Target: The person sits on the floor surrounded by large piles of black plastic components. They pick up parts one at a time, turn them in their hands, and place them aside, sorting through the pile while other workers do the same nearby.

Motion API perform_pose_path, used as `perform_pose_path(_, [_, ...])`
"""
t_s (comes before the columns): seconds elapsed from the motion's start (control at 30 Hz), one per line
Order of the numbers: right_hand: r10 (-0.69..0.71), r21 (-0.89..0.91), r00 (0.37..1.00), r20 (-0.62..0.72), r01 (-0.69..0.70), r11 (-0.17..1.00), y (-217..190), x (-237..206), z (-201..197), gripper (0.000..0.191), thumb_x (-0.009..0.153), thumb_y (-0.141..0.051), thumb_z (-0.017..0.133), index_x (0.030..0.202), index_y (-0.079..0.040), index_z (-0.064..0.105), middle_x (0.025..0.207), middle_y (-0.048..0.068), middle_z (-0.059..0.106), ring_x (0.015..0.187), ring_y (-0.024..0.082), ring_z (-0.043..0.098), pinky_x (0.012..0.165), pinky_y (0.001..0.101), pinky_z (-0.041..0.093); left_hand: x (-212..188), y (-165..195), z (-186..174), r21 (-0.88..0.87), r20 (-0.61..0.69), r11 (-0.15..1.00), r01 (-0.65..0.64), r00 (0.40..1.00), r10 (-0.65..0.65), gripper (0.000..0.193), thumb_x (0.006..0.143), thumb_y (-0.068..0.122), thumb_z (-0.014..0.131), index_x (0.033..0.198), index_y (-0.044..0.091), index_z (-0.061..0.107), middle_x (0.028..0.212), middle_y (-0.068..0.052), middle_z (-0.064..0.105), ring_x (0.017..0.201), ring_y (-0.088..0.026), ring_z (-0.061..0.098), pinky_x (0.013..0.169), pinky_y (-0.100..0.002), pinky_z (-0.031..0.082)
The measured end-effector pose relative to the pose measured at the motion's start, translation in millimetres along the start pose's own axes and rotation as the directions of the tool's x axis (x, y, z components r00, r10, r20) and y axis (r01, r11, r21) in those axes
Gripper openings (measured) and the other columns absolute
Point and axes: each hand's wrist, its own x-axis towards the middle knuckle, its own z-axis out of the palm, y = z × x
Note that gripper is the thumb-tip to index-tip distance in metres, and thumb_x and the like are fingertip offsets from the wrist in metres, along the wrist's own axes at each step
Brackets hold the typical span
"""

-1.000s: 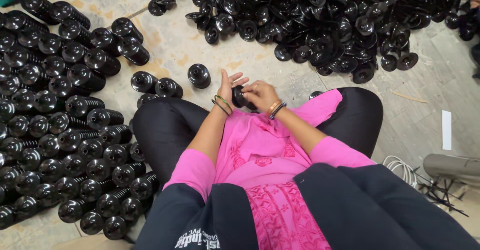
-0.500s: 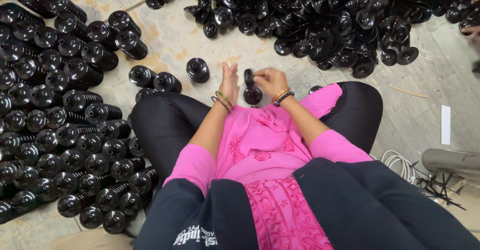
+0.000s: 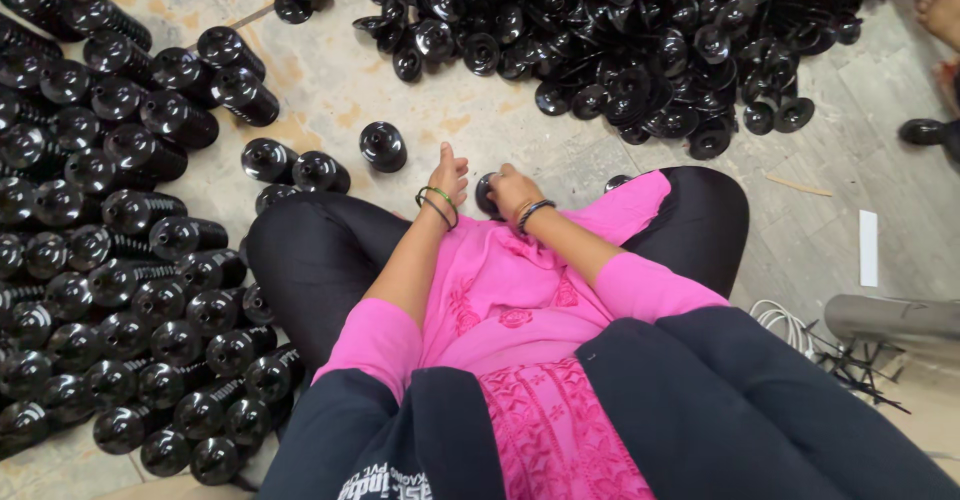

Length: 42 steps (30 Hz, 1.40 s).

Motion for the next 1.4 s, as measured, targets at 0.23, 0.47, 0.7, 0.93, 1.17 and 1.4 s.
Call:
perform_pose_path(0.23, [-0.203,0.169,0.972,-0.118,0.221,0.961,45,24,-45,0.037,0.080,-0.033,0.080,0.106,-0.007,0.075,0.098,0.016,0.073,0.091,0.034,0.070,0.083,0.0443,0.056,17,-9,0,0.043,-0.038,0.998,-0.044,0.998,0.045,0.091,0.092,0.077,0.029,0.140,0.005,0.058,0.144,-0.013,0.058,0.126,-0.028,0.056,0.094,-0.040,0.047])
perform_pose_path(0.47, [0.486,0.159,0.588,-0.646,-0.520,0.839,171,56,-136,0.063,0.075,-0.055,0.081,0.125,-0.019,0.071,0.137,0.014,0.060,0.125,0.038,0.057,0.096,0.0555,0.045,46,-21,1,0.046,-0.082,0.996,-0.076,0.993,0.080,0.085,0.096,0.073,0.034,0.133,0.001,0.061,0.131,-0.012,0.063,0.103,-0.022,0.057,0.073,-0.033,0.046])
perform_pose_path(0.7, [0.578,0.009,0.800,-0.163,-0.584,0.811,247,92,-148,0.100,0.070,-0.082,0.074,0.145,-0.018,0.058,0.148,0.029,0.047,0.134,0.049,0.048,0.112,0.0514,0.040,85,-39,-3,0.166,-0.105,0.986,0.021,0.995,-0.003,0.085,0.101,0.074,0.031,0.135,0.004,0.065,0.109,-0.016,0.065,0.080,-0.019,0.043,0.061,-0.030,0.038])
perform_pose_path(0.93, [0.207,0.186,0.940,0.273,-0.262,0.947,294,178,-215,0.076,0.076,-0.068,0.071,0.129,-0.014,0.071,0.121,0.008,0.076,0.097,0.020,0.074,0.081,0.0352,0.060,109,-34,5,0.346,-0.020,0.827,-0.443,0.878,0.478,0.053,0.098,0.048,0.059,0.120,0.000,0.068,0.106,-0.015,0.063,0.092,-0.022,0.057,0.079,-0.032,0.048])
perform_pose_path(1.17, [0.149,0.176,0.740,-0.655,-0.042,0.984,380,321,-359,0.070,0.086,-0.055,0.086,0.128,-0.002,0.067,0.121,0.021,0.068,0.110,0.036,0.066,0.096,0.0435,0.053,221,238,80,0.591,0.307,0.056,-0.804,0.289,0.907,0.055,0.086,0.026,0.081,0.126,-0.002,0.057,0.136,-0.025,0.056,0.124,-0.040,0.056,0.108,-0.044,0.045])
perform_pose_path(1.4, [0.144,0.085,0.631,-0.762,-0.123,0.989,439,438,-424,0.085,0.086,-0.060,0.090,0.146,-0.006,0.059,0.144,0.038,0.041,0.129,0.049,0.046,0.105,0.0498,0.044,345,475,110,0.909,0.255,-0.100,-0.404,0.350,0.901,0.095,0.080,0.064,0.082,0.149,0.008,0.049,0.153,-0.030,0.036,0.135,-0.052,0.041,0.109,-0.056,0.038])
